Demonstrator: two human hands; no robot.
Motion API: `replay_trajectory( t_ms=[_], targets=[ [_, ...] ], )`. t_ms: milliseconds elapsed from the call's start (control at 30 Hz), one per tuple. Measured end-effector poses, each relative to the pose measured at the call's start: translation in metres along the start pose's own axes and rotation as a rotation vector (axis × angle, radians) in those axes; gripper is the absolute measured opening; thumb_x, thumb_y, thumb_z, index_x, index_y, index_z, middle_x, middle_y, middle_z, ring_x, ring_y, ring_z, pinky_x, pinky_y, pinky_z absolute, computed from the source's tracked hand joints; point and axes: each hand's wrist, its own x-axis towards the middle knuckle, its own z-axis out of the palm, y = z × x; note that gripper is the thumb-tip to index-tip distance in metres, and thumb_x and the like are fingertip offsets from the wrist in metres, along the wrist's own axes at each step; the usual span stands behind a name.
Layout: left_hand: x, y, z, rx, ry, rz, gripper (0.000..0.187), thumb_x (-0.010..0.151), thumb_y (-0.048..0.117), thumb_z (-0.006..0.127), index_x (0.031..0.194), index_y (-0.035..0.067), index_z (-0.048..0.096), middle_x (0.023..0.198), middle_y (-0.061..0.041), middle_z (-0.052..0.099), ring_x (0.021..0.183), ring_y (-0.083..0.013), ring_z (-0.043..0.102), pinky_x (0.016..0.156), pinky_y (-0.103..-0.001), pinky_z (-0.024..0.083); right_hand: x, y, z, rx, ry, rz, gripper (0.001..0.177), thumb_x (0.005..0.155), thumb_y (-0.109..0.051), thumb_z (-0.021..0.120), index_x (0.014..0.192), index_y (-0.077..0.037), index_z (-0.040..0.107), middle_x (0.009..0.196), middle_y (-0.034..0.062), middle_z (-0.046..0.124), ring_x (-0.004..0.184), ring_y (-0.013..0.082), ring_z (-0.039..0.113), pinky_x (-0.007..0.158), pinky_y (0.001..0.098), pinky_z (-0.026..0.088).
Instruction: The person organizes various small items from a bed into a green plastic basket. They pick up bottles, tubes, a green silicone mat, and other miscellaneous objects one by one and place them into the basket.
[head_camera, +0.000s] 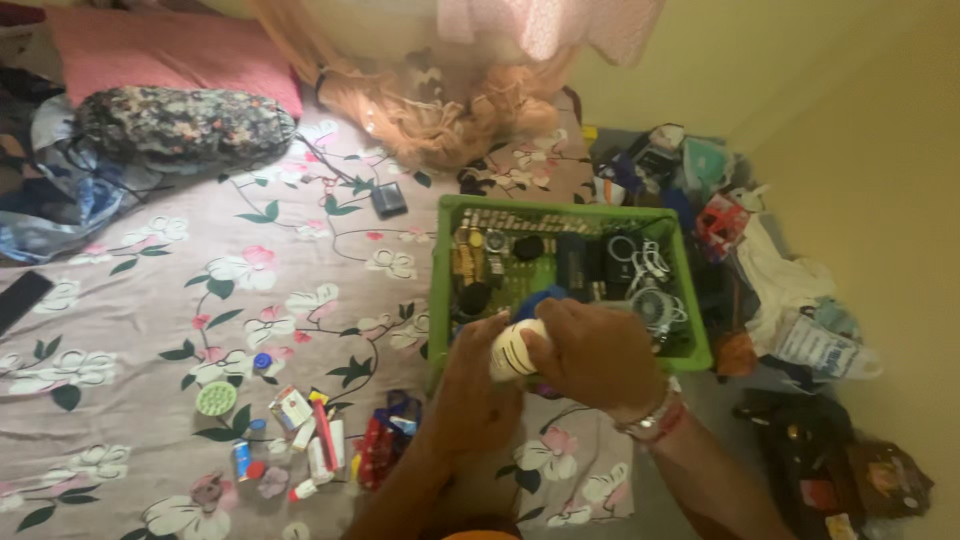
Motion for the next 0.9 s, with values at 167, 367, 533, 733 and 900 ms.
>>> replay_trajectory(
  t_ms=[167,367,533,733,900],
  targets=[
    [-0.004,0.023,0.041,-0.087,-0.044,-0.347,0.031,0.087,0.019,0.074,0.113,0.004,0.066,0.092,-0.014,0.075,0.084,-0.0244,0.079,0.072,-0.036,0.062,-0.022,0.013,0.000,0.007,0.048,-0.308,0.028,0.092,-0.034,0.066,0.078,-0.010,0.062,0.057,0.0019,0.055,0.046,0.0184,0.056,0.042,0.0349,0.044],
    [-0.010,0.040,0.040,-0.269,-0.089,-0.253,0.044,0.072,0.017,0.089,0.108,0.002,0.067,0.097,-0.014,0.076,0.088,-0.0262,0.076,0.075,-0.037,0.060,-0.018,0.024,-0.030,0.398,-0.137,-0.645,0.038,0.094,-0.031,0.069,0.118,-0.002,0.063,0.097,0.0112,0.064,0.088,0.0286,0.064,0.077,0.0404,0.053],
    [-0.015,0.036,0.034,-0.160,-0.042,-0.323,0.044,0.073,0.017,0.089,0.110,0.006,0.067,0.100,-0.011,0.075,0.092,-0.0238,0.077,0.077,-0.034,0.060,-0.021,0.012,-0.041,0.397,-0.359,-0.399,0.048,0.086,-0.020,0.072,0.129,-0.004,0.059,0.113,0.0115,0.063,0.101,0.0317,0.064,0.086,0.0427,0.051],
    [-0.021,0.014,0.026,0.037,-0.019,-0.144,0.045,0.071,0.014,0.088,0.109,0.006,0.065,0.100,-0.010,0.069,0.093,-0.0289,0.073,0.079,-0.038,0.058,-0.019,0.011,-0.040,0.349,-0.318,-0.585,0.052,0.073,0.000,0.070,0.124,-0.010,0.062,0.134,0.0058,0.062,0.113,0.0274,0.062,0.095,0.0393,0.052],
    [-0.017,0.003,0.017,0.089,0.004,0.079,0.046,0.071,0.012,0.085,0.111,0.004,0.063,0.106,-0.013,0.067,0.099,-0.0346,0.069,0.084,-0.042,0.057,-0.015,0.008,-0.037,0.298,-0.256,-0.693,0.047,0.079,-0.006,0.071,0.124,-0.013,0.063,0.133,0.0012,0.062,0.120,0.0246,0.063,0.095,0.0371,0.054]
  ],
)
